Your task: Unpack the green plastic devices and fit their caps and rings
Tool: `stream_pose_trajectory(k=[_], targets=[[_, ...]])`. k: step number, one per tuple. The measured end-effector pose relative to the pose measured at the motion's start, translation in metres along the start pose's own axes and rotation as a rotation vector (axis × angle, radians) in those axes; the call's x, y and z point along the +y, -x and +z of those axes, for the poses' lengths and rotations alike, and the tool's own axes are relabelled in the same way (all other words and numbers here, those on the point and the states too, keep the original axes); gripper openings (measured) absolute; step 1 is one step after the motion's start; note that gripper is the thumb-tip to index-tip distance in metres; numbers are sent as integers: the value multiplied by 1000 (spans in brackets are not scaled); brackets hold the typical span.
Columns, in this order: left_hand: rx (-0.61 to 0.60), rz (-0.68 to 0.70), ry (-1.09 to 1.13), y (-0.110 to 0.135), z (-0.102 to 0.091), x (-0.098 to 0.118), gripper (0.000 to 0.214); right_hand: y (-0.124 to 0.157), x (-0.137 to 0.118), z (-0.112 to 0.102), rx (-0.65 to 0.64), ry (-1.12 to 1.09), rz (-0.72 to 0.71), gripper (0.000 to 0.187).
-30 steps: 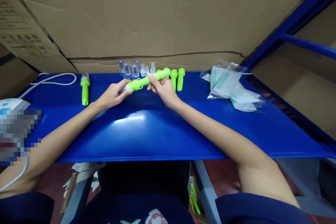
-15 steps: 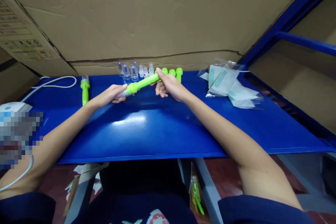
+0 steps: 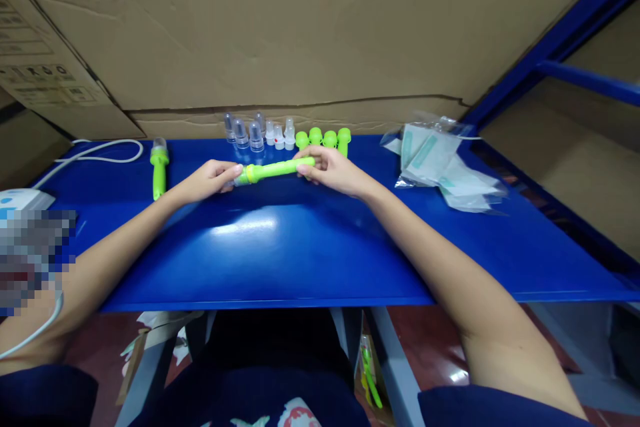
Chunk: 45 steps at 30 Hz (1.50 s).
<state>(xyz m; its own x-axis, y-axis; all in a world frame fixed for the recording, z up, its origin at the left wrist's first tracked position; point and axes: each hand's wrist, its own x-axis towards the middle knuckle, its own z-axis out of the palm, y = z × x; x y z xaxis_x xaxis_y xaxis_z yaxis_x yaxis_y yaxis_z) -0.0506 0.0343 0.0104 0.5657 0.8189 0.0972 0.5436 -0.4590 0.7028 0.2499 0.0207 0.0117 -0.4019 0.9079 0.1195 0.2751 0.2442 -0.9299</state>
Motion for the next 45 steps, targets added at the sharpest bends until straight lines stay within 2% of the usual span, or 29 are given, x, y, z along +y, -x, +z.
stream_pose_trajectory(k=[2,6,11,14,16,20,26,29,31,34,38,42,45], targets=[[-4,-25,56,0,0,0,57,-1,1,1,57,-8,-88,57],[-20,-35,60,0,1,-2,59,-2,5,4,81,-1,-33,55],[-34,-38,60,-2,5,0,59,-4,10,9,158,12,-80,60],[-61,-30,71,-2,6,1,61,-3,8,8,88,27,33,52],[-68,-37,97,-2,5,1,62,-3,6,3,62,50,26,50],[-50,-76,234,-1,5,-2,63,-3,5,-11,222,92,-93,53],[18,-130,472,-5,7,-5,61,-6,12,-20,325,9,-96,58],[36,-136,701,-11,9,-9,52,-6,11,-21,404,4,-135,57],[91,-144,771,-16,11,-14,44,-6,11,-24,451,17,-175,57],[196,-115,642,-25,15,-24,46,-7,11,-32,521,43,-195,57],[257,-46,288,-39,17,-31,41,-9,16,-43,586,89,-184,57],[400,-79,-36,-55,16,-22,32,-11,20,-50,616,82,-188,58],[466,-95,-68,-71,20,-12,32,-12,21,-50,630,54,-184,59]])
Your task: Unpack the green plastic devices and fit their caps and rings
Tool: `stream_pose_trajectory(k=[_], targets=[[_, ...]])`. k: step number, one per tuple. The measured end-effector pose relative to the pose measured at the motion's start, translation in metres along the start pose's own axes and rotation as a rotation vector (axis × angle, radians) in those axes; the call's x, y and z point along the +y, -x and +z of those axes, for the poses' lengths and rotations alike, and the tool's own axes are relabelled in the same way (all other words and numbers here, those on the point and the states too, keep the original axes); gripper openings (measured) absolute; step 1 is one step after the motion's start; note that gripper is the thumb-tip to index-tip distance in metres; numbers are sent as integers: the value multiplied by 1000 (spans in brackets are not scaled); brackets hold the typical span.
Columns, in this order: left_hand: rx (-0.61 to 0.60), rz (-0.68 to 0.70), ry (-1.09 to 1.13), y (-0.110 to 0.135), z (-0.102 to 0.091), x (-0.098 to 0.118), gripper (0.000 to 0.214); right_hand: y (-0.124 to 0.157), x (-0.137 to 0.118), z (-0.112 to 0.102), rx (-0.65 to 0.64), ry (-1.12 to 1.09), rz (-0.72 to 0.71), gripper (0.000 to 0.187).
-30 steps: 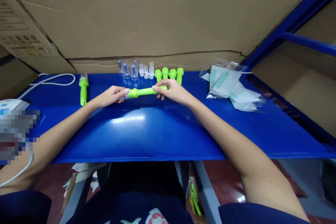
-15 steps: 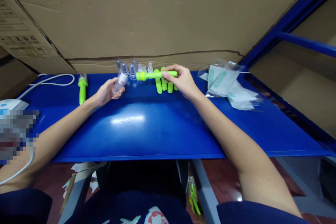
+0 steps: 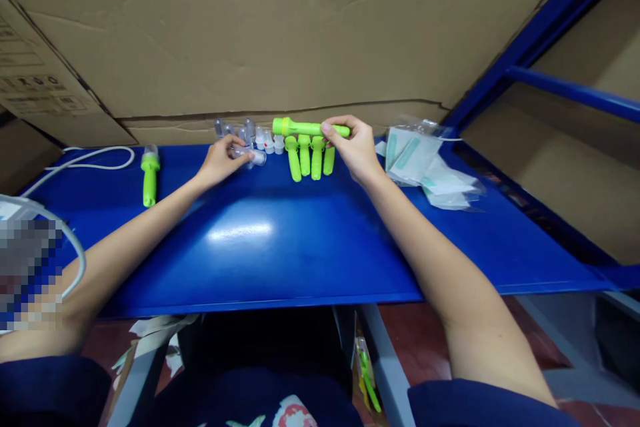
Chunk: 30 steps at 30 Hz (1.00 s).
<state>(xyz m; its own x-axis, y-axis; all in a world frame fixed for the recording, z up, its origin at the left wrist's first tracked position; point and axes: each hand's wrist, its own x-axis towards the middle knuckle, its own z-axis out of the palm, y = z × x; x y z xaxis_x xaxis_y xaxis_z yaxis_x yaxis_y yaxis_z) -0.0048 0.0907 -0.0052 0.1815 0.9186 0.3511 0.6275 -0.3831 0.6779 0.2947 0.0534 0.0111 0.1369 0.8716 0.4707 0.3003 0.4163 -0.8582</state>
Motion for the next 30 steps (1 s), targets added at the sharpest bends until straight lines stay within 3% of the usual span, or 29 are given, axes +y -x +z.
stream_pose_trajectory(k=[7,13,21,25,30], targets=[[106,135,25,-25,28,10,34,2,-3,2,-7,17,-42,58],[96,229,-5,-36,33,15,35,3,-4,2,1,60,-36,60],[264,307,-22,-26,18,20,41,2,-5,2,55,64,-52,63],[301,312,-54,-12,1,3,46,2,-3,2,60,81,-70,60],[265,226,-103,3,-21,-25,43,2,-2,1,42,128,-92,54]])
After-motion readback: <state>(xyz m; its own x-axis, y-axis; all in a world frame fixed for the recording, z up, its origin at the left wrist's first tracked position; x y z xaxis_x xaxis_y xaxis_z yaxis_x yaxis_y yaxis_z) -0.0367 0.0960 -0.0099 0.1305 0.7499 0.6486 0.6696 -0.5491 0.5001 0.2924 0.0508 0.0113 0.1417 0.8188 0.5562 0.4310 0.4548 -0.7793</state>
